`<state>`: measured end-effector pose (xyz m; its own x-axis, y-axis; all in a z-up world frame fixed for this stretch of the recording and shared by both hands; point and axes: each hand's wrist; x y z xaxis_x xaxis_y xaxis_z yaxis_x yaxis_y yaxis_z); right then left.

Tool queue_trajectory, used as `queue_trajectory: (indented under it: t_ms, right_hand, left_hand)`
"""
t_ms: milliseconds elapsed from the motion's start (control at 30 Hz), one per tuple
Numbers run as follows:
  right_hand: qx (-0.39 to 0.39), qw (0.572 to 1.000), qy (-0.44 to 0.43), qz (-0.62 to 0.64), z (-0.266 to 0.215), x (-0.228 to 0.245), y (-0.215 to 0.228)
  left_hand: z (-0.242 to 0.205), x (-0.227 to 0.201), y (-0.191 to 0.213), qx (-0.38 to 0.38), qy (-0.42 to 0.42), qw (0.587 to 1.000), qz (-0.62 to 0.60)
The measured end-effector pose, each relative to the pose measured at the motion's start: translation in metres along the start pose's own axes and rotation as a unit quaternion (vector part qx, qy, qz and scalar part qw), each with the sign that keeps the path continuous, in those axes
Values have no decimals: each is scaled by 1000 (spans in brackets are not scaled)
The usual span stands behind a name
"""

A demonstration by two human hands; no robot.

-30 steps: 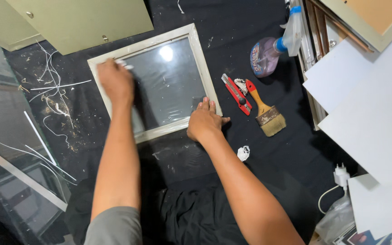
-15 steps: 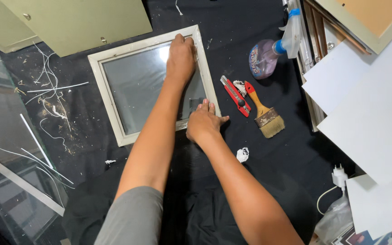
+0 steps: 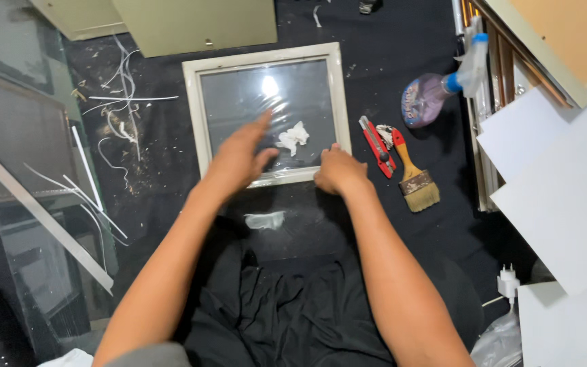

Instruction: The person removes the back panel of a picture frame using a small tool, removes a piece of protective paper and a clear sheet, and then cleans the glass within the frame using a brush, spray cleaner, and a cloth.

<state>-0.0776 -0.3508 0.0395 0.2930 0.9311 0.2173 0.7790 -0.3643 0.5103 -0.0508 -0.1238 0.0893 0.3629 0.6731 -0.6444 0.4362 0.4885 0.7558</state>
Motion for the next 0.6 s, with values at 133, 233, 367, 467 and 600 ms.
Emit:
queue_trajectory:
  t_ms: [133,233,367,467,600]
  right_hand:
    - [-144,989,-17,21,-11,5,4]
    - [-280,951,89,95,-9,11,-5]
    - [-334,913,198,129,5,10,-23]
    - [-348,898,261,68,9,19,-31]
    - [-353,900,255,28,7,39,-40]
  left_hand:
    - [-42,48,41,-111,124,983,-81]
    - [-54,121,29,-236,207,934,-173]
    - [-42,199,-5,-145,340,928,-50]
    - [-44,169,24,-72,355,930,-60]
    - [-40,171,16,-21,337,936,-101]
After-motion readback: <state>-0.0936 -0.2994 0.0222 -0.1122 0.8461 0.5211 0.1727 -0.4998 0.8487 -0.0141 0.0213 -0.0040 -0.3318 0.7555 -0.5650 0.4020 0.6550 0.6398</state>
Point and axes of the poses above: each hand's wrist, its own z-axis towards the middle knuckle, its own y-axis out of the back of the hand, x = y × z, and after that the axes turned 5 degrees about x, right-handed
